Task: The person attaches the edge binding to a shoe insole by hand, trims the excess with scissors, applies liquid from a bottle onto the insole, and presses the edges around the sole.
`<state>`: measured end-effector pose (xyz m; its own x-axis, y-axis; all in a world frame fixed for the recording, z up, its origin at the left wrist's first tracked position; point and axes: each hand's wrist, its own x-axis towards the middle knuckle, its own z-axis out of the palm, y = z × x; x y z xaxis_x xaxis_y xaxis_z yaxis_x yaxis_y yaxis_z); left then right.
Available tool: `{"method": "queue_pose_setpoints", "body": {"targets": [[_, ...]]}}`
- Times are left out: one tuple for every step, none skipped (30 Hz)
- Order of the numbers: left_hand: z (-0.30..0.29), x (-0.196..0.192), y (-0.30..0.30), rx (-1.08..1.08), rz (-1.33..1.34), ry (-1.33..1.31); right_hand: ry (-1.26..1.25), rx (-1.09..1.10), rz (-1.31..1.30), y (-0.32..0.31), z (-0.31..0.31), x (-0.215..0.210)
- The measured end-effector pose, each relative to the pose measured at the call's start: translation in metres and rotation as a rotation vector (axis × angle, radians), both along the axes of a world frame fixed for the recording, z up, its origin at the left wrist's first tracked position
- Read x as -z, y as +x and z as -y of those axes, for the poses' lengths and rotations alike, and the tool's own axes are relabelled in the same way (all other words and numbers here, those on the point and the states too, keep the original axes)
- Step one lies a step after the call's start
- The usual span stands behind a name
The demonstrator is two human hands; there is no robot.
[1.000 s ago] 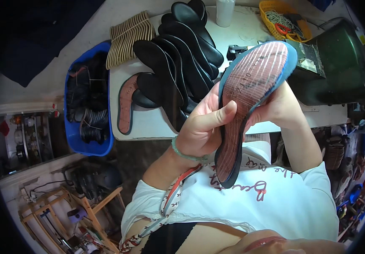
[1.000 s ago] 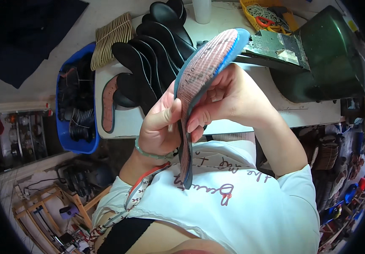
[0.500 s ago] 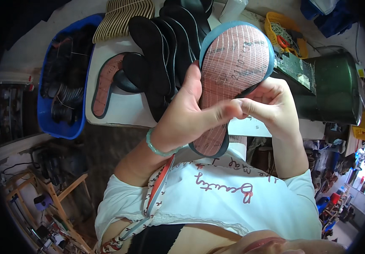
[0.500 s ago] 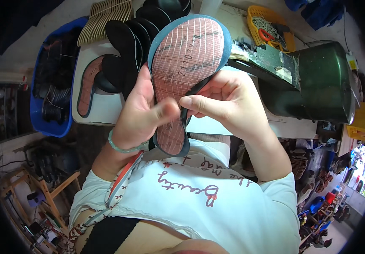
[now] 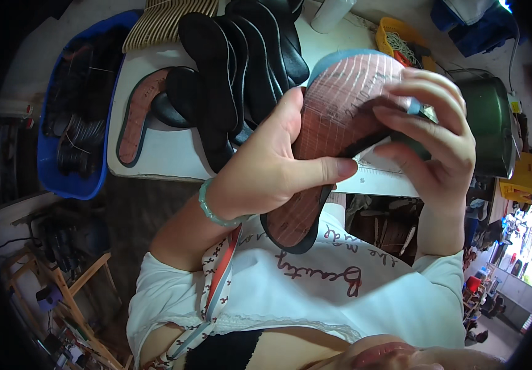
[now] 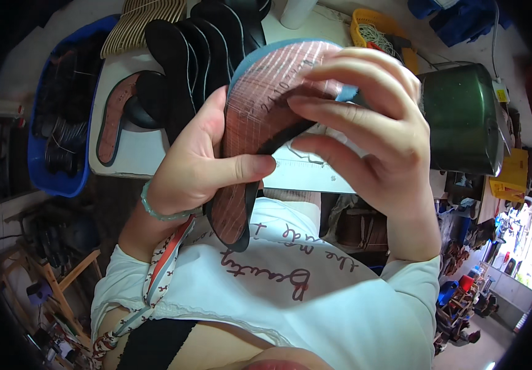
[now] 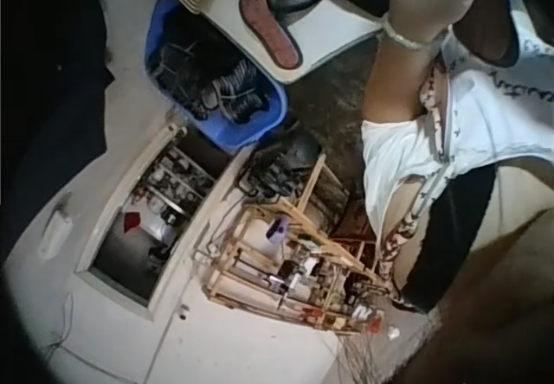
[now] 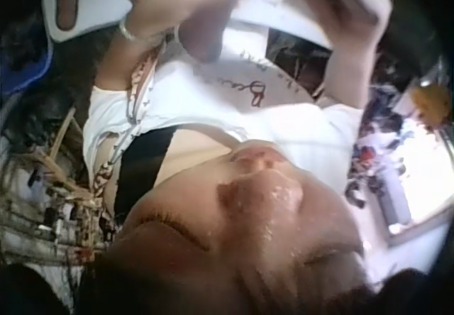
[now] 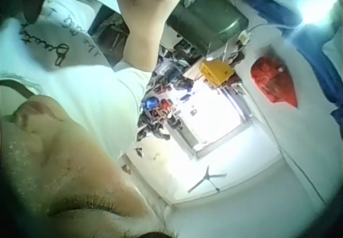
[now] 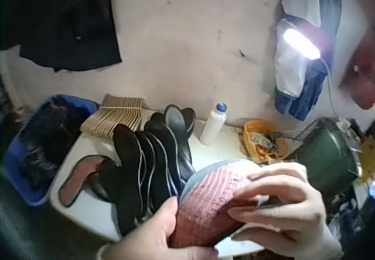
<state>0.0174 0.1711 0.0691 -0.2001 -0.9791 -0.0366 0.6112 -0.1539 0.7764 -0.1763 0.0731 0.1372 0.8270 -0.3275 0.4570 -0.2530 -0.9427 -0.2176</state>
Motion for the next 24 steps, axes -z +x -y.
{"method": "queue_pose_setpoints", "body": {"targets": [[-0.001,-0.001,0.000,0.039,-0.022,0.019,0.081,-0.055,-0.005,-0.001,0.003,-0.002],[-0.001,0.001,-0.002,0.023,0.000,-0.031,0.122,-0.118,0.005,-0.001,0.006,-0.003],[-0.002,0.002,-0.004,0.023,-0.005,-0.033,0.165,-0.182,0.014,-0.002,0.007,-0.004],[-0.002,0.002,-0.006,0.006,0.005,-0.048,0.164,-0.182,0.010,-0.001,0.006,-0.004],[-0.003,0.003,-0.007,-0.013,0.016,-0.063,0.276,-0.180,0.033,0.000,0.004,-0.002],[-0.002,0.005,-0.008,-0.012,0.013,-0.064,0.388,-0.175,0.057,0.002,0.003,0.000],[-0.002,0.008,-0.009,-0.010,0.023,-0.058,0.388,-0.174,0.054,0.003,0.002,0.001],[-0.001,0.010,-0.011,-0.008,0.034,-0.051,0.343,-0.132,0.030,0.003,0.000,0.001],[-0.003,0.012,-0.012,-0.012,0.033,-0.050,0.299,-0.094,0.007,0.004,-0.003,0.001],[-0.005,0.013,-0.013,-0.019,0.034,-0.047,0.275,-0.076,0.006,0.005,-0.007,0.001],[-0.007,0.014,-0.014,-0.026,0.036,-0.045,0.277,-0.079,0.005,0.005,-0.010,0.002],[-0.008,0.013,-0.013,-0.025,0.034,-0.043,0.319,-0.048,0.002,0.005,-0.014,0.003],[-0.010,0.012,-0.009,0.019,0.027,-0.004,0.362,-0.016,-0.002,0.005,-0.016,0.003],[-0.012,0.011,-0.008,0.063,0.021,0.036,0.365,-0.015,-0.003,0.005,-0.018,0.004],[-0.013,0.013,-0.008,0.064,0.020,0.038,0.370,0.002,-0.020,0.006,-0.021,0.003],[-0.015,0.015,-0.008,0.054,0.019,0.026,0.376,0.019,-0.036,0.007,-0.022,0.002],[-0.017,0.016,-0.008,0.044,0.018,0.016,0.379,0.019,-0.037,0.007,-0.022,0.000],[-0.018,0.017,-0.008,0.045,0.019,0.020,0.357,0.006,-0.098,0.007,-0.021,-0.003],[-0.020,0.018,-0.007,0.045,-0.006,0.047,0.335,-0.008,-0.158,0.007,-0.020,-0.004],[-0.021,0.018,-0.007,0.045,-0.030,0.073,0.341,-0.007,-0.157,0.009,-0.018,-0.003],[-0.021,0.017,-0.006,0.051,-0.029,0.077,0.400,-0.043,-0.134,0.011,-0.016,-0.002],[-0.021,0.013,-0.004,0.066,-0.038,0.090,0.431,-0.057,-0.121,0.013,-0.016,-0.001],[-0.020,0.010,-0.002,0.081,-0.045,0.103,0.464,-0.071,-0.106,0.014,-0.015,0.002],[-0.019,0.008,-0.001,0.088,-0.043,0.107,0.519,-0.031,-0.115,0.015,-0.015,0.004]]}}
